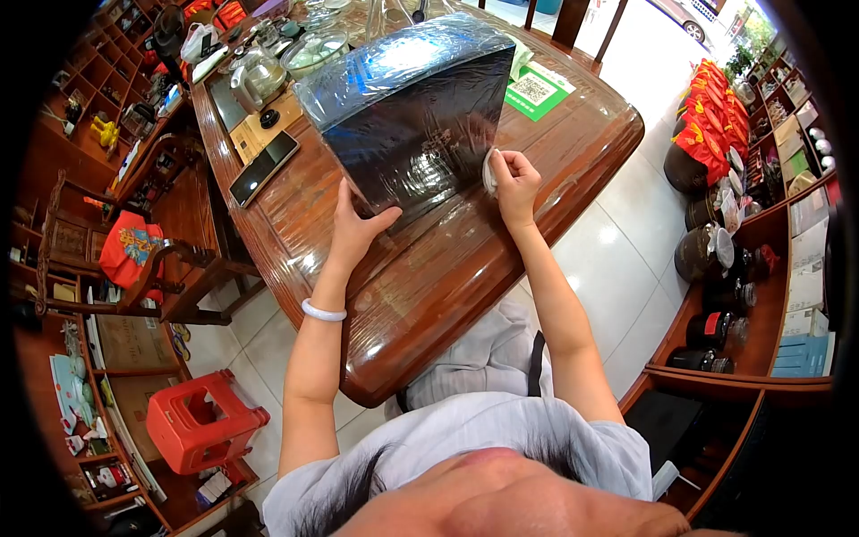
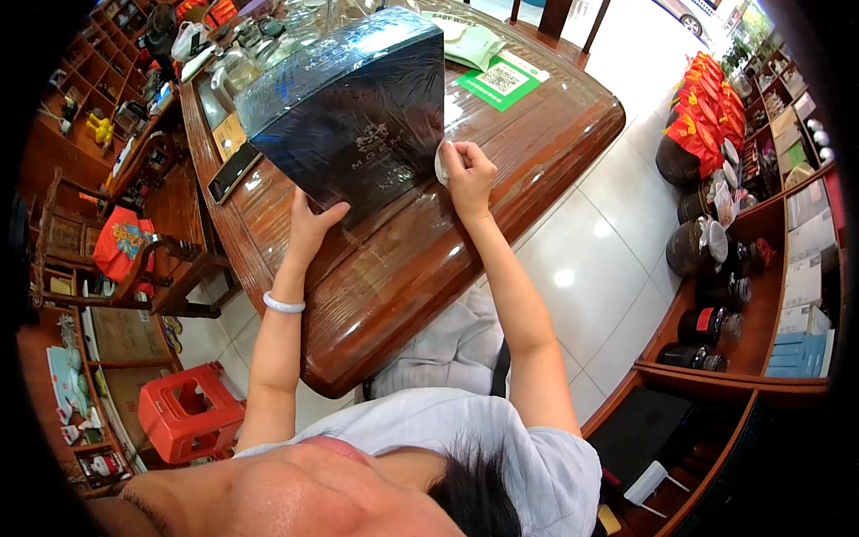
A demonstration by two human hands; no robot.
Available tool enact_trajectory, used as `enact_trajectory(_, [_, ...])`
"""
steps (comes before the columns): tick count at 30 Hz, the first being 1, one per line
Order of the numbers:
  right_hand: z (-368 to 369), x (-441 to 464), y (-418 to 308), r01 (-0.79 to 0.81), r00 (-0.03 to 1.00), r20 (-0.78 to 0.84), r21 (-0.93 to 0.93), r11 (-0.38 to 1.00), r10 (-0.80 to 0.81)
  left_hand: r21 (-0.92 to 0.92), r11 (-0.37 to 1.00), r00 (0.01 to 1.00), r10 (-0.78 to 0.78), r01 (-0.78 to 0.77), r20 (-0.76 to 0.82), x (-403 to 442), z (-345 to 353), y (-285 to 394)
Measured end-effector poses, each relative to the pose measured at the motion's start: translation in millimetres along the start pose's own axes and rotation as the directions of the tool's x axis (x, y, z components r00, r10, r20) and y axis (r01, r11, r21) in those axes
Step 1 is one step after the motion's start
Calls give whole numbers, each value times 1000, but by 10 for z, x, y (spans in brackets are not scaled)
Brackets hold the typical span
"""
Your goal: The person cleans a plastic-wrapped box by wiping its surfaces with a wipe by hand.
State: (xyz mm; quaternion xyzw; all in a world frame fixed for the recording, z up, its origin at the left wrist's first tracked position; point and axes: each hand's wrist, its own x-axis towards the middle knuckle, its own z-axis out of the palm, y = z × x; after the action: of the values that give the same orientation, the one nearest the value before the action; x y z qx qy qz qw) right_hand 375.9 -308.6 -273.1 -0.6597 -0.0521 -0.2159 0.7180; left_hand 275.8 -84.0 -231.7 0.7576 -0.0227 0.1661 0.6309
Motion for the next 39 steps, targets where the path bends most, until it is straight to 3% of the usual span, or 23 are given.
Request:
enact_trajectory(8, [-27,39,-88,-31,999,-23,-24,999,31,28,1000,1000,-9,9,-5,7,-4,-64])
enact_trajectory(12, [-86,108,22,-127,990,-48,99,987,132,7,1000,1000,-11,11,-6,8,-5,-62])
enact_trajectory(14, [-82,123,35,-123,983,-102,270,955,155,1,1000,1000,-10,10,-5,8,-7,-61])
enact_trajectory(16, [-87,128,68,-142,983,-77,267,953,168,-10,1000,1000,2,-2,-1,10,-7,-64])
enact_trajectory(19, [-84,112,110,-78,984,163,-10,997,79,18,1000,1000,6,-6,-7,7,-13,-73])
enact_trajectory(22, [-90,127,153,-119,971,213,39,992,108,-2,1000,1000,8,-8,-16,6,2,-71])
enact_trajectory(32, [-101,142,251,-82,972,223,19,996,76,-40,999,1000,3,-3,-1,6,4,-52])
enact_trajectory(39, [-87,125,207,-146,972,193,33,989,137,-43,999,1000,-9,9,11,6,3,-17])
